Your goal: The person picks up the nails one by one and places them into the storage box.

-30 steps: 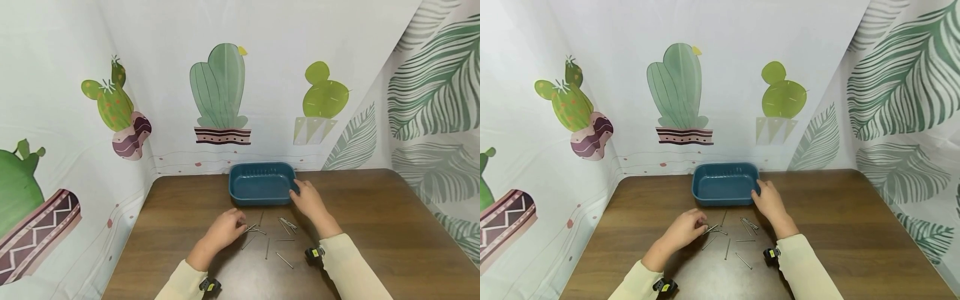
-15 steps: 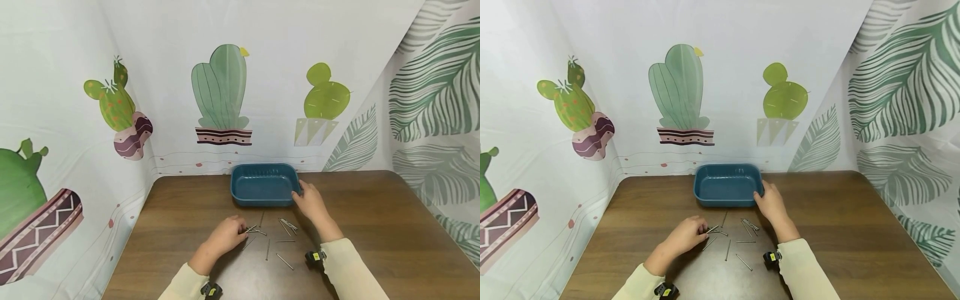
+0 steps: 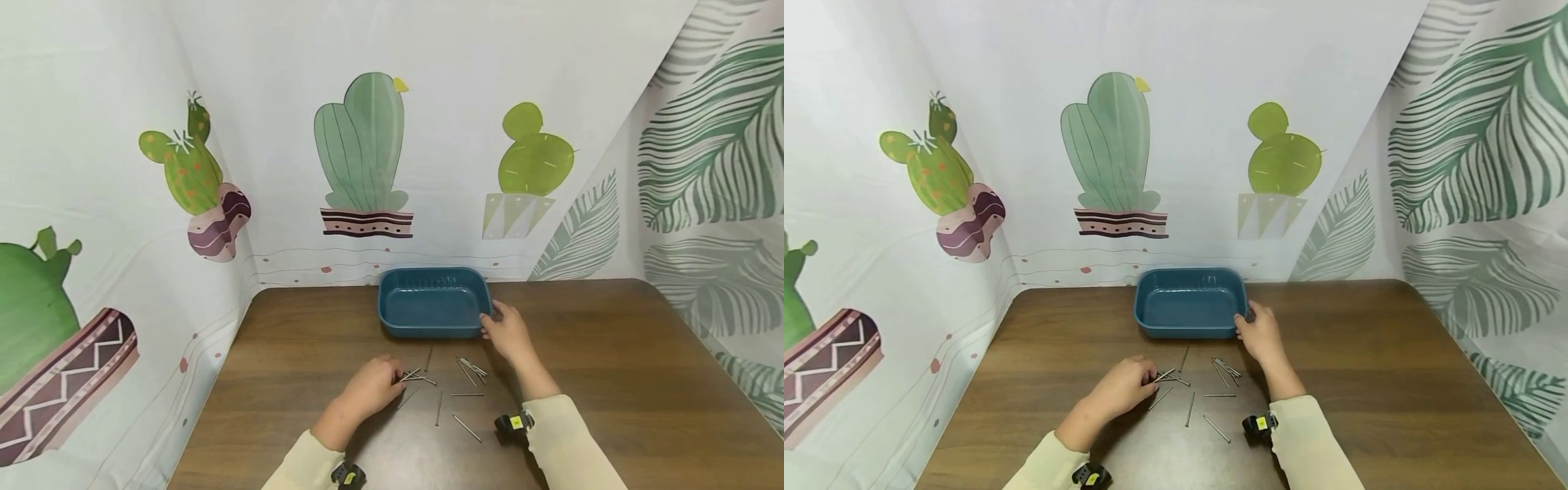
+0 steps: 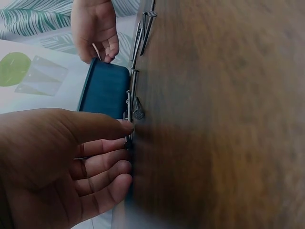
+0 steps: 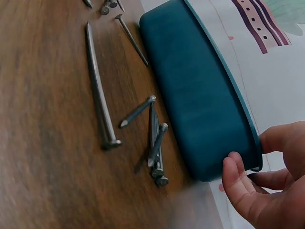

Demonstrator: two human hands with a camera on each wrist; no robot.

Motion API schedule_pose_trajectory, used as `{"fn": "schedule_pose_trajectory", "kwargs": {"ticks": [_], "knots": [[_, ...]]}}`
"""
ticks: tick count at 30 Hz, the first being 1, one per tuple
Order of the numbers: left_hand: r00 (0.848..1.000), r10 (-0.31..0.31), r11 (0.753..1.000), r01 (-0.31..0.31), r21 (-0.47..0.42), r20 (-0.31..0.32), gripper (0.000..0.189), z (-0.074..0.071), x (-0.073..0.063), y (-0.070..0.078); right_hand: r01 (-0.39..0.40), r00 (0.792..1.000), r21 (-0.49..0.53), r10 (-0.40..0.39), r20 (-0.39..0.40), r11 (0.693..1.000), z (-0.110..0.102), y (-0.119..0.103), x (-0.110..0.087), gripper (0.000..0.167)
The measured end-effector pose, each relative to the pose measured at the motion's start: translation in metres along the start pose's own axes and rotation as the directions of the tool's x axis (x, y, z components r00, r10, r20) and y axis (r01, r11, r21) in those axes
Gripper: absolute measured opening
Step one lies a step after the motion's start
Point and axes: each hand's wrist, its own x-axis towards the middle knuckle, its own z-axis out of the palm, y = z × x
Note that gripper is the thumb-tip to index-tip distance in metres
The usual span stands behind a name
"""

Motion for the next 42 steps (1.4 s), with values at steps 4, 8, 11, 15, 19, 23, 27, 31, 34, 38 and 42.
{"fn": "schedule_pose_trajectory", "kwargs": {"ticks": [4,8,11,15,19,23,27,31,34,38,42], "knots": [[1.000,0.021,1.000,-0.021,0.019,-0.011,0.006,-0.001,0.000,0.001,-0.013,1.000,0.065,0.012,0.012,0.998,0.001,0.001,0.000,0.056],[1.000,0.022,1.000,-0.022,0.014,-0.005,0.007,-0.002,0.000,0.002,-0.020,1.000,0.099,0.019,0.010,0.995,0.002,0.002,0.001,0.053],[1.000,0.021,0.999,-0.020,0.026,-0.010,0.010,-0.002,0.001,0.003,-0.017,1.000,0.115,0.016,0.007,0.993,0.002,0.003,0.001,0.051],[1.000,0.015,0.999,-0.015,0.036,-0.014,0.011,-0.003,0.001,0.003,-0.012,1.000,0.130,0.011,0.012,0.991,0.002,0.002,0.000,0.050],[1.000,0.023,0.999,-0.022,0.031,-0.022,0.015,-0.004,0.000,0.003,-0.019,1.000,0.128,0.017,0.017,0.992,0.002,0.001,-0.001,0.050],[1.000,0.017,0.999,-0.017,0.030,-0.016,0.016,-0.005,-0.001,0.002,-0.031,0.999,0.128,0.028,0.025,0.991,0.002,0.001,-0.002,0.051],[1.000,0.012,0.999,-0.012,0.041,-0.015,0.013,-0.007,-0.001,0.003,-0.035,0.999,0.138,0.031,0.030,0.990,0.001,0.001,-0.003,0.052],[1.000,0.018,0.998,-0.017,0.054,-0.024,0.011,-0.011,-0.002,0.003,-0.033,0.999,0.136,0.029,0.030,0.990,0.000,0.001,-0.003,0.053],[1.000,0.013,0.998,-0.011,0.060,-0.026,0.010,-0.012,-0.001,0.003,-0.032,0.999,0.128,0.029,0.028,0.991,0.000,0.001,-0.003,0.053],[0.999,0.006,0.999,-0.004,0.055,-0.032,0.011,-0.013,0.000,0.003,-0.028,0.999,0.135,0.025,0.027,0.990,0.001,0.002,-0.002,0.054],[0.999,0.007,0.998,-0.004,0.056,-0.040,0.011,-0.014,0.001,0.004,-0.029,0.999,0.146,0.025,0.030,0.989,0.001,0.002,-0.002,0.053]]}}
